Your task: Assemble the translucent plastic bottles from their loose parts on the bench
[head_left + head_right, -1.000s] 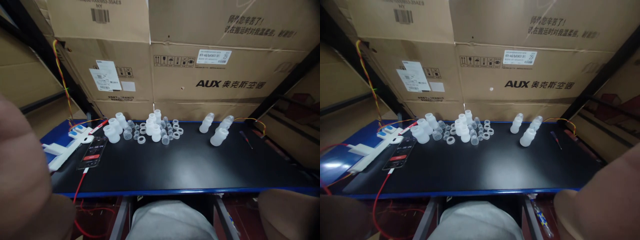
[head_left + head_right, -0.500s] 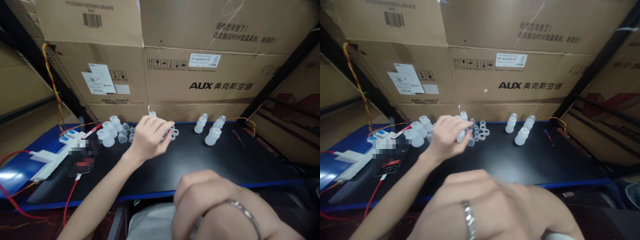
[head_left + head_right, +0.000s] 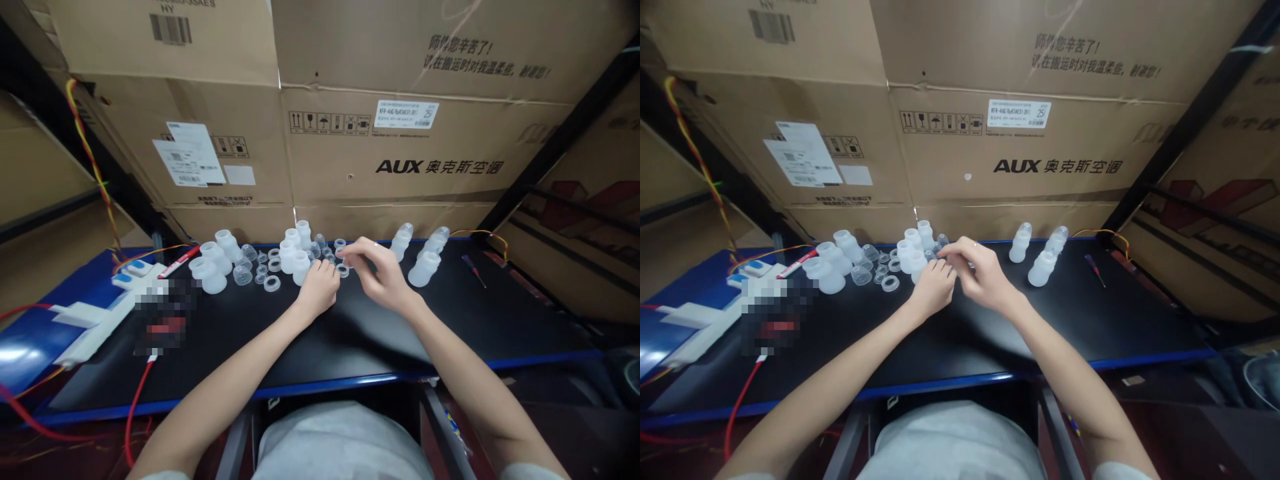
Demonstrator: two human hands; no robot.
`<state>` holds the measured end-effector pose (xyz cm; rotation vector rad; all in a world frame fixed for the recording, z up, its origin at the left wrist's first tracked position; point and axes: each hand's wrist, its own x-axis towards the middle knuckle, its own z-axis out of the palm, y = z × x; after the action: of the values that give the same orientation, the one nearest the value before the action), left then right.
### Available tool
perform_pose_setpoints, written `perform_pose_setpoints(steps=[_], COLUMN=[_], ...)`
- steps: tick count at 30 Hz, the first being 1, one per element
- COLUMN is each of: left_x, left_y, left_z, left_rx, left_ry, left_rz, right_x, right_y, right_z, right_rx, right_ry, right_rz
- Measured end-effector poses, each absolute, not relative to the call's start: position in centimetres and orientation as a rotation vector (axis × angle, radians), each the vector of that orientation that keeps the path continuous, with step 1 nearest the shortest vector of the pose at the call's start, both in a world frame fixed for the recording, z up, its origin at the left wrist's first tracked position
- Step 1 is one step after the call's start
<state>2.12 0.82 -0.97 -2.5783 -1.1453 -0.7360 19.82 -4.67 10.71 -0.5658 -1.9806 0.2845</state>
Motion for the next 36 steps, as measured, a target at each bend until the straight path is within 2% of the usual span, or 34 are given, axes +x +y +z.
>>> perform_pose_setpoints(steps=[4,8,12,17,25,31,36], left_x=[1.6,1.0,0.5,0.2,0.6,1.2,1.1], left_y=[1.2,1.2,1.1,1.1,0.6,0.7,0.2], left_z=[-0.6,-0.4,-0.4,-0.4,-1.1,-1.4,-1.2], left_rx=[-2.551,-2.554,-2.585,-2.63,-2.782,-2.634,-2.669], left_ry=[-1.133,-1.111,-1.076,-1.045,-0.865,-0.96,-0.964], left_rz=[-0.642,-0.735,-0.852,-0.952,-0.946,-1.041,-0.943], right_x=[22.0,22.7,23.3,24.4,24.1,24.5,24.5], right_y=[1.6,3.1,3.1,3.2,1.7,1.7,1.9], right_z=[3.3,-0.6,-0.6,-0.4,0.1,-0.4,-0.9], right_rx=[-1.087,-1.238,-1.233,-1.192,-1.114,-1.1,-1.106], right_ry=[-2.293,-2.417,-2.392,-2.42,-2.358,-2.33,-2.38], right_rz=[0.129,-0.004,-0.028,0.111,0.324,0.249,0.394])
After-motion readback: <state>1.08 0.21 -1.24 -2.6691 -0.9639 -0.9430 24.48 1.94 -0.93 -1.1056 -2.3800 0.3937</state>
